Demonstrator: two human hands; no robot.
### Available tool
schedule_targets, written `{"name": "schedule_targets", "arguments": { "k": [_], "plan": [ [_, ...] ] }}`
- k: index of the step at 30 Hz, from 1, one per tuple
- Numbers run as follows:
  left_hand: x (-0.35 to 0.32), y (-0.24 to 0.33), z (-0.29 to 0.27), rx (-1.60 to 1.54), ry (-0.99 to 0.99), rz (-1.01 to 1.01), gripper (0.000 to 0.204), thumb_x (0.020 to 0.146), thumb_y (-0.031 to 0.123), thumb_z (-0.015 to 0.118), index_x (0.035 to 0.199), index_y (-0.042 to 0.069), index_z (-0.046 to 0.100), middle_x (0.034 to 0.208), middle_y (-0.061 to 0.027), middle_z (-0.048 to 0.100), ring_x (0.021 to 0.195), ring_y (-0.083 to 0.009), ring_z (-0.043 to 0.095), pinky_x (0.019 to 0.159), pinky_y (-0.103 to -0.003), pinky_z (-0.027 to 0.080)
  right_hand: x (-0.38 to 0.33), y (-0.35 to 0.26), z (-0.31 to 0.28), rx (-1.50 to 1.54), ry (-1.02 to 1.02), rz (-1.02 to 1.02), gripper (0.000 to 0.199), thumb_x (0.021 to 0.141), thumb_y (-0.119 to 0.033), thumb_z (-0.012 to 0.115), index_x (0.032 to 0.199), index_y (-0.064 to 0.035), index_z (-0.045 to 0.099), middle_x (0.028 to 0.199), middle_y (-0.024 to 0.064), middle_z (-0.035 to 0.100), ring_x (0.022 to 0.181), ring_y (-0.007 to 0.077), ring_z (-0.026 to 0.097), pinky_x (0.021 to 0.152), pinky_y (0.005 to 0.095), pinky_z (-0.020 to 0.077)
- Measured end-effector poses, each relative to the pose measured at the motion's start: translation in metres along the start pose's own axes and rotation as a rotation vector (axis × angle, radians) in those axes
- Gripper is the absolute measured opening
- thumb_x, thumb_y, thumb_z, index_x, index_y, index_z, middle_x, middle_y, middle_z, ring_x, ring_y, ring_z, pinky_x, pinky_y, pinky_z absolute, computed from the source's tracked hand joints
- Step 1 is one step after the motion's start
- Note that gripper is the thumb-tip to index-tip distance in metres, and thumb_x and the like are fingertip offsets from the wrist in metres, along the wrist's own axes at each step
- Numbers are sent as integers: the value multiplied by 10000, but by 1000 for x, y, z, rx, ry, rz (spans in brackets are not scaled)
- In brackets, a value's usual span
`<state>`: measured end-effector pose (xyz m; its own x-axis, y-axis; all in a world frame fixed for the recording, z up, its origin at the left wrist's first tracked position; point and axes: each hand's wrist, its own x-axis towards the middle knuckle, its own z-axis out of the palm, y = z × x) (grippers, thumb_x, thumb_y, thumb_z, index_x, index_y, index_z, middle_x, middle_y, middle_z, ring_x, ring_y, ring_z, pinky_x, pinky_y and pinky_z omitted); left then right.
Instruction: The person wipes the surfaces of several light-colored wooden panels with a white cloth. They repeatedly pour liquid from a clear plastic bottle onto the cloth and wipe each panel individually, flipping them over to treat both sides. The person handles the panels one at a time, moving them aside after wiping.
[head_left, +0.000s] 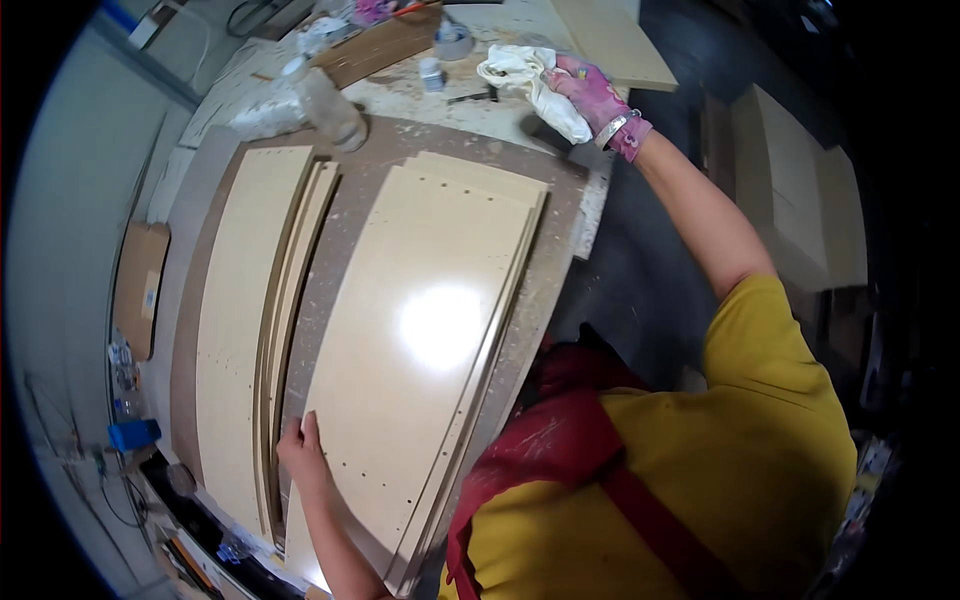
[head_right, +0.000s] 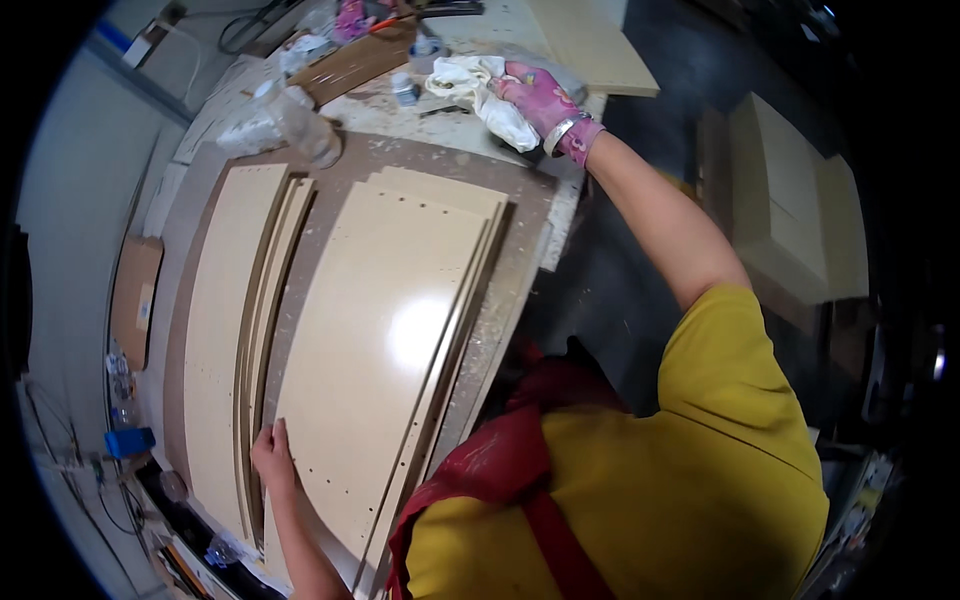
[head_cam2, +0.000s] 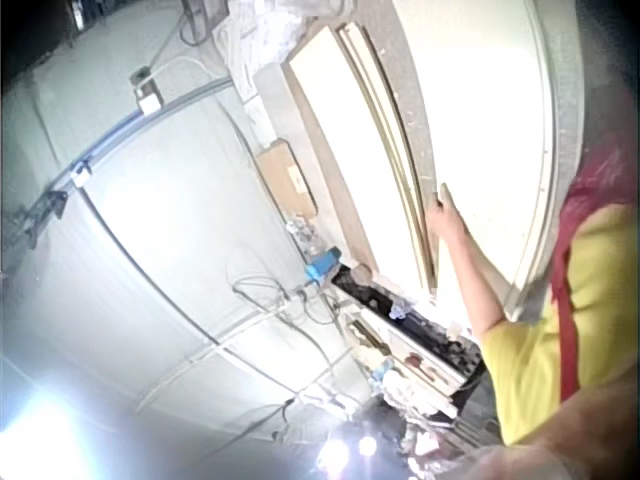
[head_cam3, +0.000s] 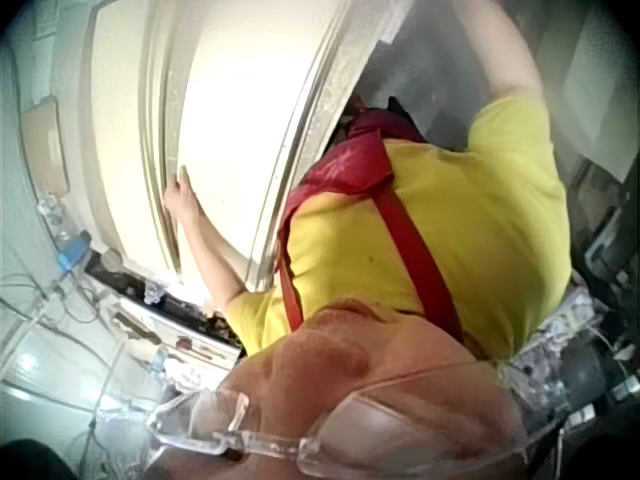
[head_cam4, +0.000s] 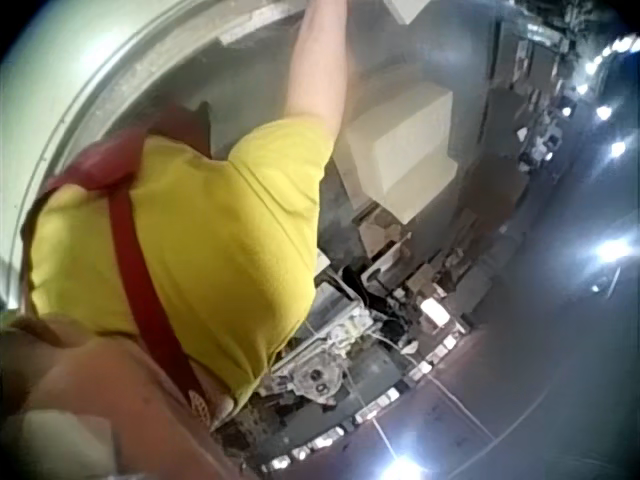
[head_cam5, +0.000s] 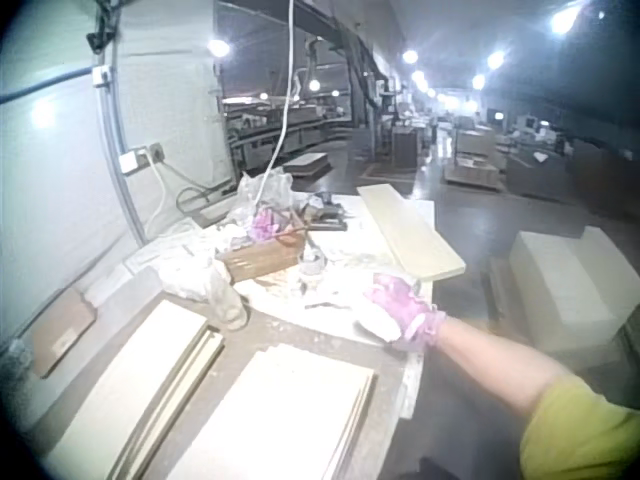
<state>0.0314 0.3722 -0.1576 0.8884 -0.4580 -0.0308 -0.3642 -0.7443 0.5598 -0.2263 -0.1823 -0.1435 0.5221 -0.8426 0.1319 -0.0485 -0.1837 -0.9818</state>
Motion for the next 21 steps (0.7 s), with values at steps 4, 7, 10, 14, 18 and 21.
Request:
{"name": "schedule_targets", "arguments": {
  "k": [4,7,10,14,18,21],
  "plan": [
    [-10,34,-51,19,95,3,304,901,247,617,776,-25,567,569,34,421,560,-68,369,494,-261,327,-30,-19,-21,99,-15,61,358,905,-211,573,1207,-19,583,955,22,649,818,88,585,732,236,466],
    [-23,62,-92,195,239,362,383,887,320,639,738,-4,499,579,-105,424,519,-198,366,496,-350,325,-33,-15,-20,217,28,38,356,897,-208,570,1196,-16,588,962,26,646,838,99,588,731,245,468],
    [-58,94,-104,585,248,490,524,869,465,606,700,10,410,606,-137,375,531,-281,366,499,-388,317,-23,15,-23,51,28,50,380,887,-229,578,1191,-3,591,1015,48,643,910,107,573,802,253,450],
    [-116,128,-100,575,-66,395,364,826,347,647,830,3,527,817,-166,540,729,-366,531,620,-425,422,-28,29,-18,277,-18,51,352,878,-184,585,1181,-5,594,1028,55,635,909,112,572,801,250,447],
    [-160,165,-88,456,-272,358,371,921,255,543,1241,69,555,1331,-138,527,1201,-349,507,1002,-413,405,-21,44,-22,351,-5,152,286,879,-126,569,1139,-10,601,976,39,625,834,112,573,730,254,461],
    [-170,141,-51,412,-230,428,576,717,122,694,1263,53,525,1334,-198,502,1129,-390,540,871,-419,478,-20,52,-31,268,59,184,222,884,-104,549,1082,-16,601,917,24,608,794,99,563,670,257,456]
  ]
}}
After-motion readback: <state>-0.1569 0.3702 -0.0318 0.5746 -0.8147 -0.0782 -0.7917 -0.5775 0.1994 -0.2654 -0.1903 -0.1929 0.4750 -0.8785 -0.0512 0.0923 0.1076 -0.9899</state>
